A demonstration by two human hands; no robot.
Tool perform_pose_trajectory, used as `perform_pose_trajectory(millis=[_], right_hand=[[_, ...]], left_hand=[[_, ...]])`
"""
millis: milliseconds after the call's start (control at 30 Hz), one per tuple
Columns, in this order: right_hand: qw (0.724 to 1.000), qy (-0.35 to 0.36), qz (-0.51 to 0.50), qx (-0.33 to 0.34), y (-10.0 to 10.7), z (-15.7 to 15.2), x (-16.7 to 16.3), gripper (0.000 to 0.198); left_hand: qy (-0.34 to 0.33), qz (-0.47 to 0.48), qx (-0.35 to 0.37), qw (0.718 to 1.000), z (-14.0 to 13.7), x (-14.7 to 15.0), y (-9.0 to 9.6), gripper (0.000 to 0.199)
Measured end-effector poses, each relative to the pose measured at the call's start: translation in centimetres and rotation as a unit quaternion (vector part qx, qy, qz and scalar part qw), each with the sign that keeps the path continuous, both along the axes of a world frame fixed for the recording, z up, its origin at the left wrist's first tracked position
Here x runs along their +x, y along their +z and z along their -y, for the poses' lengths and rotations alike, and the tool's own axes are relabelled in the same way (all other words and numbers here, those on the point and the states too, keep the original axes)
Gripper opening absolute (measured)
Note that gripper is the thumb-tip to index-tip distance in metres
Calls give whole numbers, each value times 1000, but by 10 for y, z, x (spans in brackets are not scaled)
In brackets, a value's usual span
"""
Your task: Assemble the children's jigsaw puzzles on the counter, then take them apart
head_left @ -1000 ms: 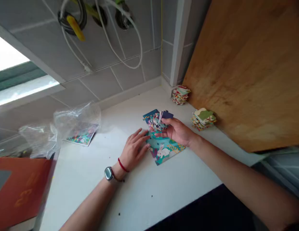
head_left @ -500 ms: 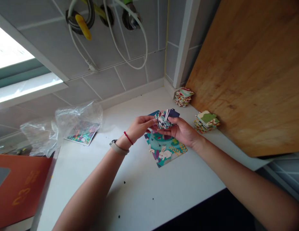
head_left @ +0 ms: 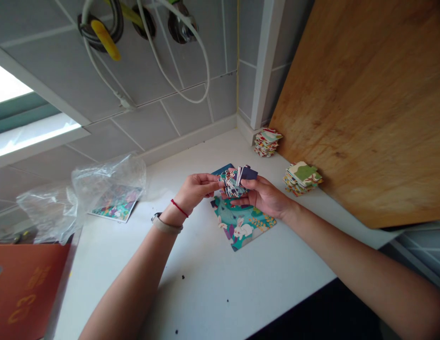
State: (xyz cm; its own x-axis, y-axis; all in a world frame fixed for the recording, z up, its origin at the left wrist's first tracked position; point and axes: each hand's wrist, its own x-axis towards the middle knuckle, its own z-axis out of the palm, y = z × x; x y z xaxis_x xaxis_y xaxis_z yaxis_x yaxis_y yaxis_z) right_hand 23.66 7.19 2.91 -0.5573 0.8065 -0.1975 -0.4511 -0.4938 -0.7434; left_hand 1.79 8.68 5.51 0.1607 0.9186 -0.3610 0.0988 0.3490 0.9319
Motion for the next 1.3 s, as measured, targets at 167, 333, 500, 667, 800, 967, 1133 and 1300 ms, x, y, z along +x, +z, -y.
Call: perform_pose_trajectory(millis=[167, 333, 500, 667, 800, 967, 1133, 1300], right_hand=[[1000, 13, 0, 12, -1, -1, 2, 37], [1000, 23, -10, 9, -1, -1, 2, 40], [999, 33, -11, 10, -1, 0, 1, 40], [999, 33, -5, 8, -2, 1, 0, 35], [1000, -1, 2, 1, -3, 0, 0, 33], [999, -46, 3, -24, -3, -3, -1, 27], [996, -78, 2, -41, -3, -5, -2, 28], [996, -82, 7, -45, -4, -6, -2, 27]], left_hand=[[31, 27, 22, 999, 0, 1, -2, 43], [9, 58, -4, 998, 0, -9, -4, 41], [-60, 54, -26, 996, 1, -18, -1, 44], [2, -91, 71, 993, 4, -12, 10, 23], [20, -208, 133, 969, 4, -23, 22, 23], [-37, -241, 104, 964, -2, -45, 18, 21], [-61, -229, 43, 970, -8, -48, 2, 16], [-72, -191, 5, 979, -13, -54, -5, 25]])
